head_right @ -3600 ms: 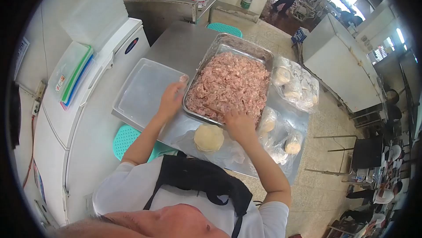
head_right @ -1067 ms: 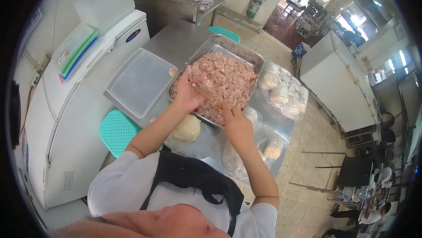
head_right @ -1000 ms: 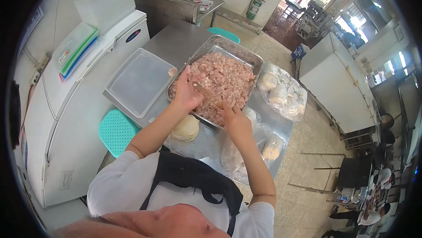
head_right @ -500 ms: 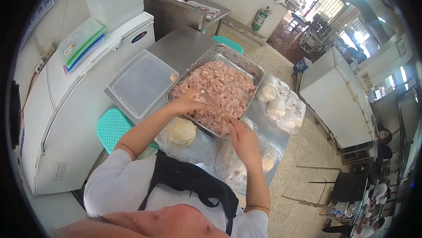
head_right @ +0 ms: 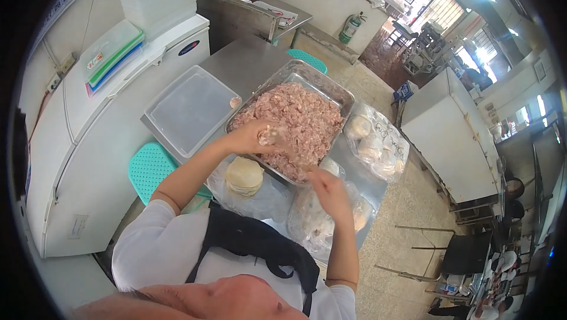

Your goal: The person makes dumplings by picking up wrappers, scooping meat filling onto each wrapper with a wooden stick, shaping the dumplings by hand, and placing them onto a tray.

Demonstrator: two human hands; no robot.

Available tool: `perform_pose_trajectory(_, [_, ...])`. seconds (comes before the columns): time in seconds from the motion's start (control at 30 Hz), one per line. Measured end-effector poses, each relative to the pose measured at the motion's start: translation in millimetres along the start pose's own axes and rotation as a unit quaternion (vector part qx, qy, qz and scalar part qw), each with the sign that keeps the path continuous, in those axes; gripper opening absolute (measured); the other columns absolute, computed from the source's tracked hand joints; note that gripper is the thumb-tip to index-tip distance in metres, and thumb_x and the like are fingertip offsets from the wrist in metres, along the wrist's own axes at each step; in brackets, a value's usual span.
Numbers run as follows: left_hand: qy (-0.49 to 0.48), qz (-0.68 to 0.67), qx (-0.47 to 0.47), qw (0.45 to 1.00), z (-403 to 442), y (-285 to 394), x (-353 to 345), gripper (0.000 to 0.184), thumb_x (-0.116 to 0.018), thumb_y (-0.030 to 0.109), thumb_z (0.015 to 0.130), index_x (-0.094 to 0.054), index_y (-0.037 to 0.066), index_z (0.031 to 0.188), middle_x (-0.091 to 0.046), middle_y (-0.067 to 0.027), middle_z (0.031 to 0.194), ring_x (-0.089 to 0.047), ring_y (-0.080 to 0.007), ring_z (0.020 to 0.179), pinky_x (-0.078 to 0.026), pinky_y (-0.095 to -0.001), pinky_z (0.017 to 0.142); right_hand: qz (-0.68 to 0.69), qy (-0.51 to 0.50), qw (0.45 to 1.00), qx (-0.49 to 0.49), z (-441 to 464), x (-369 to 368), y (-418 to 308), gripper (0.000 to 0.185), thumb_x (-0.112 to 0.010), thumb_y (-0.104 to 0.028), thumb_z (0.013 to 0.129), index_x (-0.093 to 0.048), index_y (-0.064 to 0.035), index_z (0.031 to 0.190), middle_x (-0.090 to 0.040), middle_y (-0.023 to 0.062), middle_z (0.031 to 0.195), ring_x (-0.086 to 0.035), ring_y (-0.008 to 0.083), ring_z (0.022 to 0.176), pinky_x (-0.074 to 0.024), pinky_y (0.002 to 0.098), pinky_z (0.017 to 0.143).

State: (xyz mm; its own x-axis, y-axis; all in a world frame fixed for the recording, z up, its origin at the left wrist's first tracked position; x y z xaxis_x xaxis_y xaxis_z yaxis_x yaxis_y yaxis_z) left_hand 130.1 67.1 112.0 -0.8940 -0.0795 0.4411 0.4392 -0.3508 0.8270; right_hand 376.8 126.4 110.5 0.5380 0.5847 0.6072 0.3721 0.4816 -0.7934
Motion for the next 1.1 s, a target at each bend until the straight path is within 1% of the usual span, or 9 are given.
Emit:
perform_pose_trajectory(0.13, [-0.009,0.059,-0.053,0.997,3.1,-8.4,-5.9,0.044,-0.078,0.022,0.075,-0.061,0.003,0.111,-0.065,-0.0139,0.103,-0.063,-0.0247,0.1,-0.048,-0.0369,0.088,0.029,-0.062,0.995,-0.075,6.6,-24.2,14.4,0.03,-0.059,-0.023,0.096,-0.066,-0.0043,0.119,-0.069,0.0173,0.094,-0.068,0.022,0.083,-0.0506,0.0333,0.075])
perform_pose_trajectory(0.2, [-0.072,0.008,0.079,0.994,3.1,-20.2,-7.7,0.044,-0.078,0.021,0.074,-0.062,0.004,0.111,-0.066,-0.0128,0.102,-0.064,-0.0249,0.099,-0.048,-0.0358,0.087,-0.083,0.01,0.992,0.097,14.9,-6.0,5.3,0.025,-0.06,-0.021,0.094,-0.067,-0.0085,0.115,-0.067,0.0176,0.093,-0.068,0.0269,0.079,-0.0514,0.0364,0.07])
perform_pose_trajectory(0.3, [0.083,0.065,0.156,0.982,-5.4,-92.0,-14.4,0.068,-0.08,0.041,0.074,-0.058,-0.002,0.122,-0.062,-0.0232,0.119,-0.061,-0.0323,0.109,-0.047,-0.0383,0.093,-0.26,0.137,0.952,0.09,5.5,-5.4,-28.5,0.025,-0.062,-0.017,0.093,-0.065,-0.011,0.117,-0.063,0.0126,0.081,-0.063,0.0321,0.069,-0.0491,0.0394,0.06])
perform_pose_trajectory(0.43, [-0.001,-0.008,0.23,0.973,-6.3,-121.6,-28.7,0.08,-0.079,0.047,0.074,-0.053,-0.006,0.128,-0.059,-0.0258,0.125,-0.058,-0.0337,0.116,-0.045,-0.0385,0.099,-0.274,0.137,0.945,0.115,13.9,-44.3,2.9,0.026,-0.059,-0.02,0.092,-0.063,-0.0137,0.117,-0.062,0.0145,0.086,-0.064,0.0354,0.076,-0.0497,0.0476,0.064])
perform_pose_trajectory(0.5, [0.05,0.009,0.13,0.99,-4.4,-131.8,-33.1,0.04,-0.076,0.027,0.08,-0.062,0.005,0.111,-0.067,-0.0095,0.102,-0.06,-0.0187,0.095,-0.047,-0.0343,0.084,-0.385,0.051,0.921,-0.028,30.0,-41.0,57.8,0.029,-0.058,-0.024,0.092,-0.061,-0.0137,0.119,-0.063,0.0153,0.091,-0.065,0.0358,0.078,-0.0506,0.0469,0.066])
perform_pose_trajectory(0.67, [0.033,-0.003,0.076,0.997,-21.1,-57.4,-14.8,0.048,-0.078,0.032,0.08,-0.06,0.004,0.115,-0.065,-0.0109,0.107,-0.059,-0.0211,0.099,-0.046,-0.0353,0.087,-0.171,0.115,0.973,0.103,11.7,-24.2,57.7,0.032,-0.051,-0.031,0.1,-0.064,-0.0041,0.112,-0.06,0.0089,0.07,-0.063,0.0259,0.064,-0.0474,0.0366,0.055])
perform_pose_trajectory(0.73, [0.036,0.022,0.063,0.997,-19.3,-49.2,-14.1,0.051,-0.078,0.034,0.08,-0.06,0.004,0.116,-0.065,-0.0118,0.107,-0.06,-0.0221,0.1,-0.046,-0.0355,0.089,0.053,-0.066,0.992,-0.096,12.6,-42.2,58.5,0.037,-0.048,-0.035,0.102,-0.065,-0.0038,0.11,-0.049,-0.0009,0.06,-0.048,0.01,0.05,-0.0373,0.0261,0.047])
perform_pose_trajectory(0.83, [-0.017,-0.015,0.125,0.992,-18.8,-38.4,-13.4,0.055,-0.079,0.034,0.078,-0.058,0.004,0.119,-0.065,-0.0135,0.111,-0.06,-0.024,0.103,-0.046,-0.036,0.091,0.211,-0.112,0.956,-0.168,10.1,-48.7,36.8,0.036,-0.046,-0.036,0.103,-0.066,-0.006,0.109,-0.041,-0.0057,0.061,-0.034,0.0032,0.049,-0.0288,0.0207,0.044])
perform_pose_trajectory(1.1, [-0.033,-0.111,0.006,0.993,-7.2,-28.2,1.0,0.043,-0.08,0.028,0.076,-0.064,0.005,0.109,-0.067,-0.0117,0.108,-0.062,-0.0213,0.1,-0.047,-0.0345,0.09,0.007,0.002,1.0,-0.023,17.9,-50.0,1.9,0.031,-0.052,-0.029,0.101,-0.066,-0.0035,0.111,-0.048,-0.001,0.063,-0.048,0.0081,0.056,-0.0386,0.0246,0.051])
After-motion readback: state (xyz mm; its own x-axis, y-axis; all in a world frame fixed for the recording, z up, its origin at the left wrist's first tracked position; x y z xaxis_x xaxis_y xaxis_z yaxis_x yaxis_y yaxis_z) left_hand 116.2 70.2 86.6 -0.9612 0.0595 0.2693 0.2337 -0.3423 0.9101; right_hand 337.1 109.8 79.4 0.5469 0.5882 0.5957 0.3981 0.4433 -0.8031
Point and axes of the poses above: each hand's wrist, its own z-axis towards the middle knuckle, its own x-axis out of the back of the hand, y = z × x, the point moved 5 cm from there along z, towards the middle knuckle
